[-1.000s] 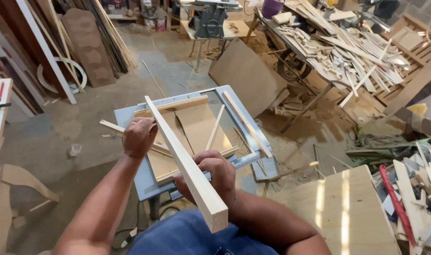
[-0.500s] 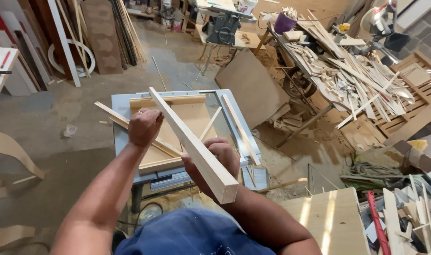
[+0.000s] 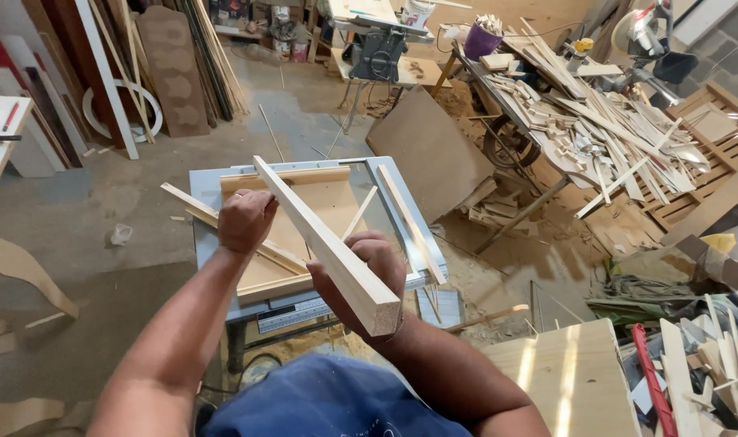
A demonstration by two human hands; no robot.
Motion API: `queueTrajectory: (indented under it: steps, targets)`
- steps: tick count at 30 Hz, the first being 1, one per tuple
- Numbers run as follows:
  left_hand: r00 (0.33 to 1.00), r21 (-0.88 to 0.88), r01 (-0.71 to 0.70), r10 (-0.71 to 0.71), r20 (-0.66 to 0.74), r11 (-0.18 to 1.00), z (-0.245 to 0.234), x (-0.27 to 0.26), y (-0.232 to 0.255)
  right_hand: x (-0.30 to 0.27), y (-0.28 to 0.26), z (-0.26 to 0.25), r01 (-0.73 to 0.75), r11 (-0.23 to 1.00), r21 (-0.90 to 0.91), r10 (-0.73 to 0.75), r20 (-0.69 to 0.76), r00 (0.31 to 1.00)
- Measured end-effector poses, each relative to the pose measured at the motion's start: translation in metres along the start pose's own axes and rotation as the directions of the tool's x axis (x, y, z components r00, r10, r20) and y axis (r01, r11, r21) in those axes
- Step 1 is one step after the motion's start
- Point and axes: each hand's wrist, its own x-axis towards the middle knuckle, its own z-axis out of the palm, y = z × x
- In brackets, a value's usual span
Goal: Preparing and aligning wooden strips on a table saw miter sled for precise cutting or assembly.
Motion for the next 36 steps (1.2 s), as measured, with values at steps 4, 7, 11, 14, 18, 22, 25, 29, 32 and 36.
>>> queueTrajectory:
  steps: [4, 7, 11, 14, 18, 22, 25, 29, 32, 36]
  targets:
    - [0.999, -0.039, 0.036, -0.035, 0.031, 0.999, -0.003, 0.001, -0.003, 0.001, 0.003, 0.001, 0.011, 0.998, 0.058, -0.013, 0.03, 0.999]
    - [0.998, -0.051, 0.046, -0.044, 0.055, 0.998, -0.001, -0.002, -0.009, -0.002, 0.006, 0.006, 0.014, 0.999, 0.033, -0.014, 0.012, 1.0]
    - [0.996, -0.073, 0.05, -0.045, 0.073, 0.996, 0.003, -0.006, -0.016, -0.001, 0.001, 0.009, 0.011, 1.0, 0.021, -0.011, 0.017, 1.0]
    - [0.991, -0.105, 0.094, -0.083, 0.107, 0.99, 0.005, -0.011, -0.019, -0.005, 0.001, 0.01, 0.03, 0.999, -0.034, -0.029, 0.026, 0.999]
    - [0.983, -0.098, 0.133, -0.119, 0.14, 0.986, 0.006, -0.01, -0.019, -0.007, 0.002, 0.014, 0.151, 0.983, -0.108, -0.148, 0.034, 0.988]
    - [0.963, -0.145, 0.204, -0.171, 0.209, 0.968, 0.005, -0.007, -0.019, -0.008, 0.0, 0.016, 0.201, 0.965, -0.167, -0.199, 0.029, 0.98]
    - [0.908, -0.198, 0.349, -0.278, 0.314, 0.916, 0.007, -0.004, -0.016, -0.009, -0.005, 0.016, 0.238, 0.942, -0.238, -0.23, 0.063, 0.971]
    - [0.898, -0.436, 0.395, -0.239, 0.37, 0.809, -0.061, 0.054, 0.017, -0.015, -0.004, 0.009, 0.305, 0.9, -0.312, -0.277, 0.132, 0.952]
    - [0.652, -0.359, 0.714, -0.382, 0.655, 0.601, -0.073, 0.07, 0.022, -0.021, -0.004, 0.003, 0.305, 0.886, -0.349, -0.295, 0.081, 0.952]
    - [0.734, -0.438, 0.632, -0.313, 0.603, 0.639, -0.041, 0.047, 0.013, -0.034, -0.012, -0.029, 0.25, 0.944, -0.217, -0.259, -0.014, 0.966]
